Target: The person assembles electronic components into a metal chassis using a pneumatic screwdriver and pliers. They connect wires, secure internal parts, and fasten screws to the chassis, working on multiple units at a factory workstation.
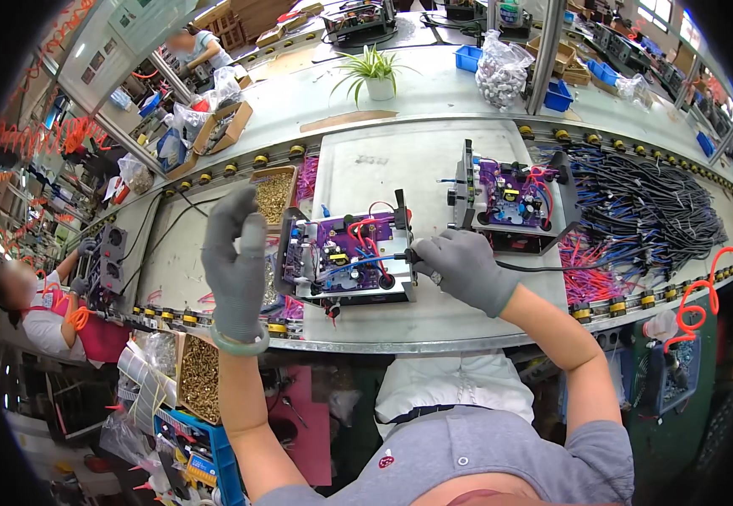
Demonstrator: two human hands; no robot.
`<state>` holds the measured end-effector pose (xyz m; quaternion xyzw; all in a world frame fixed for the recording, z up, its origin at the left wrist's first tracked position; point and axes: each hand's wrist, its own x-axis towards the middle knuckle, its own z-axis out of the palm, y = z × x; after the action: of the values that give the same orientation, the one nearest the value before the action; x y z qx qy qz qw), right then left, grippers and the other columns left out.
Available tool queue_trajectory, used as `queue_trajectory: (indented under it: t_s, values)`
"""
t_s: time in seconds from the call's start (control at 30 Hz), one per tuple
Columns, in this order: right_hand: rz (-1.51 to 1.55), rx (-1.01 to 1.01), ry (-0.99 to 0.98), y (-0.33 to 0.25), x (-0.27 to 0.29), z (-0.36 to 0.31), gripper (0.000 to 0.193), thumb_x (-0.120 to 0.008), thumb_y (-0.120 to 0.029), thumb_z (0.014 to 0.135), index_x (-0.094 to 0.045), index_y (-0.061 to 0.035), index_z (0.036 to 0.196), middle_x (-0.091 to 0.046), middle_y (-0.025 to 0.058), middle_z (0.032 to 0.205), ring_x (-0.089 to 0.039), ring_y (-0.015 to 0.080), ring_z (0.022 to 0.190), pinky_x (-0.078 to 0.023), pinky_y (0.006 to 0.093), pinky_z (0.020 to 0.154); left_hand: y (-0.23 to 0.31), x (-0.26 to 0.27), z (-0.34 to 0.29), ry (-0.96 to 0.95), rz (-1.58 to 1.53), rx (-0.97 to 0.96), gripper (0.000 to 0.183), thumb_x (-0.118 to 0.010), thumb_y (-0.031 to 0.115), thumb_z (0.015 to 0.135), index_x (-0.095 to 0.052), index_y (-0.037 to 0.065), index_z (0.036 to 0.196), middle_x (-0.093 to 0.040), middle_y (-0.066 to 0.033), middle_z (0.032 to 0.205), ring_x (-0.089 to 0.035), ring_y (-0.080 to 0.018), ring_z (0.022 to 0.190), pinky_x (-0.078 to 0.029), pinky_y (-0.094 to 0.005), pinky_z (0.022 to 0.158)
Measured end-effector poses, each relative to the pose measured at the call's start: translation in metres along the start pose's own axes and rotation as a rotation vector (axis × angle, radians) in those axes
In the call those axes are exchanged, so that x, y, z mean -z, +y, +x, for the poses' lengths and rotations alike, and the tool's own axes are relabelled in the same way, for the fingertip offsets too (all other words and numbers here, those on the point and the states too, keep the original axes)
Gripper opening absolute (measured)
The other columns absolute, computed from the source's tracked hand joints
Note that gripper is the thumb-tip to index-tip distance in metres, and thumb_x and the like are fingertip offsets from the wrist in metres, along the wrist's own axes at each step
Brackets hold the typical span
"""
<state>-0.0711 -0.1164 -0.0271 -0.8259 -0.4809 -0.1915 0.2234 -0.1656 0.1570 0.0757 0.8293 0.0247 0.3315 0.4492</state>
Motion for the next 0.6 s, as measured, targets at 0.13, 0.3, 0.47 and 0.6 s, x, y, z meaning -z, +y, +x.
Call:
queue_trajectory:
  t_s: [0.13, 0.3, 0.47, 0.6]
  values:
    - [-0.246, 0.087, -0.001, -0.006, -0.003, 0.001, 0.011, -0.064, -0.015, 0.079, -0.054, -0.0118, 0.083, -0.063, 0.0053, 0.068, -0.063, 0.0238, 0.063, -0.049, 0.0361, 0.055, -0.005, -0.053, -0.018, -0.313, 0.337, -0.430, 0.030, -0.063, 0.006, 0.083, -0.065, 0.008, 0.113, -0.065, -0.0112, 0.108, -0.064, -0.0238, 0.094, -0.051, -0.0344, 0.084]
    - [-0.088, 0.065, -0.370, -0.004, 0.023, 0.025, 0.011, -0.063, -0.018, 0.080, -0.058, -0.0092, 0.081, -0.063, 0.0089, 0.065, -0.066, 0.0277, 0.062, -0.050, 0.0415, 0.054, -0.023, -0.098, -0.053, -0.541, 0.696, -0.572, 0.022, -0.067, 0.016, 0.076, -0.062, 0.009, 0.096, -0.058, -0.0067, 0.077, -0.060, -0.0251, 0.070, -0.046, -0.0396, 0.067]
    - [-0.134, 0.090, -0.705, -0.007, 0.030, 0.036, 0.008, -0.059, -0.015, 0.080, -0.064, -0.0087, 0.081, -0.065, 0.0138, 0.068, -0.068, 0.0311, 0.064, -0.051, 0.0439, 0.056, -0.029, -0.105, -0.051, -0.580, 0.596, -0.606, 0.013, -0.066, 0.020, 0.078, -0.058, 0.011, 0.083, -0.056, -0.0070, 0.068, -0.058, -0.0252, 0.056, -0.045, -0.0385, 0.052]
    - [0.039, -0.045, -0.445, -0.005, 0.008, 0.013, 0.007, -0.063, -0.015, 0.078, -0.062, -0.0100, 0.083, -0.064, 0.0118, 0.067, -0.065, 0.0331, 0.063, -0.050, 0.0455, 0.058, -0.041, -0.110, -0.055, -0.623, 0.625, -0.538, 0.013, -0.064, 0.020, 0.082, -0.057, 0.010, 0.086, -0.058, -0.0085, 0.070, -0.061, -0.0274, 0.059, -0.047, -0.0399, 0.054]
